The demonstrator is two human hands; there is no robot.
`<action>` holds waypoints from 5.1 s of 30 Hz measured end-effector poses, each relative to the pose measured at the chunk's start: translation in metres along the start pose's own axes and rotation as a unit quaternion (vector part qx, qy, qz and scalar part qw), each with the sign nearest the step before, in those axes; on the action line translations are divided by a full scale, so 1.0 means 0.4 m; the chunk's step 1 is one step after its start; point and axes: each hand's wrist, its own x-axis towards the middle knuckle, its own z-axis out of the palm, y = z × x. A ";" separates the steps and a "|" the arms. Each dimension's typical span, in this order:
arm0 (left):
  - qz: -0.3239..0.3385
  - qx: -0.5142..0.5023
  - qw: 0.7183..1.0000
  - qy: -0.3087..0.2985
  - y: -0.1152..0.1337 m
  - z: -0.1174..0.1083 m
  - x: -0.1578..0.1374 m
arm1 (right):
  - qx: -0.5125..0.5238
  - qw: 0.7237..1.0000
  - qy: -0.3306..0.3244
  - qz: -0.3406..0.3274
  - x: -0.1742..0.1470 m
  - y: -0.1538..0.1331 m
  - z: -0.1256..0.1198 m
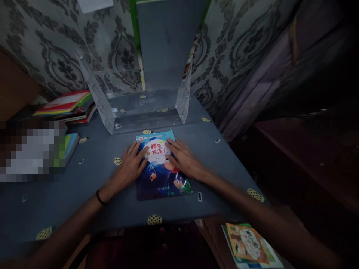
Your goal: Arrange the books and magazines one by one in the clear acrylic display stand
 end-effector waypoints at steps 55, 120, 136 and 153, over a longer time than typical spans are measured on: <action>-0.258 -0.756 0.597 0.072 0.019 -0.063 0.093 | 0.625 0.775 -0.051 0.081 0.018 -0.004 -0.067; -0.002 -0.168 0.986 0.005 -0.090 -0.016 0.070 | 0.227 0.970 0.090 -0.015 0.129 0.104 -0.019; 0.077 -0.284 0.948 -0.123 0.076 0.010 0.186 | 0.280 0.955 0.097 -0.023 0.138 0.110 -0.009; 0.314 -0.102 0.918 -0.219 0.180 -0.061 0.029 | 0.193 0.975 0.103 -0.035 0.130 0.096 -0.012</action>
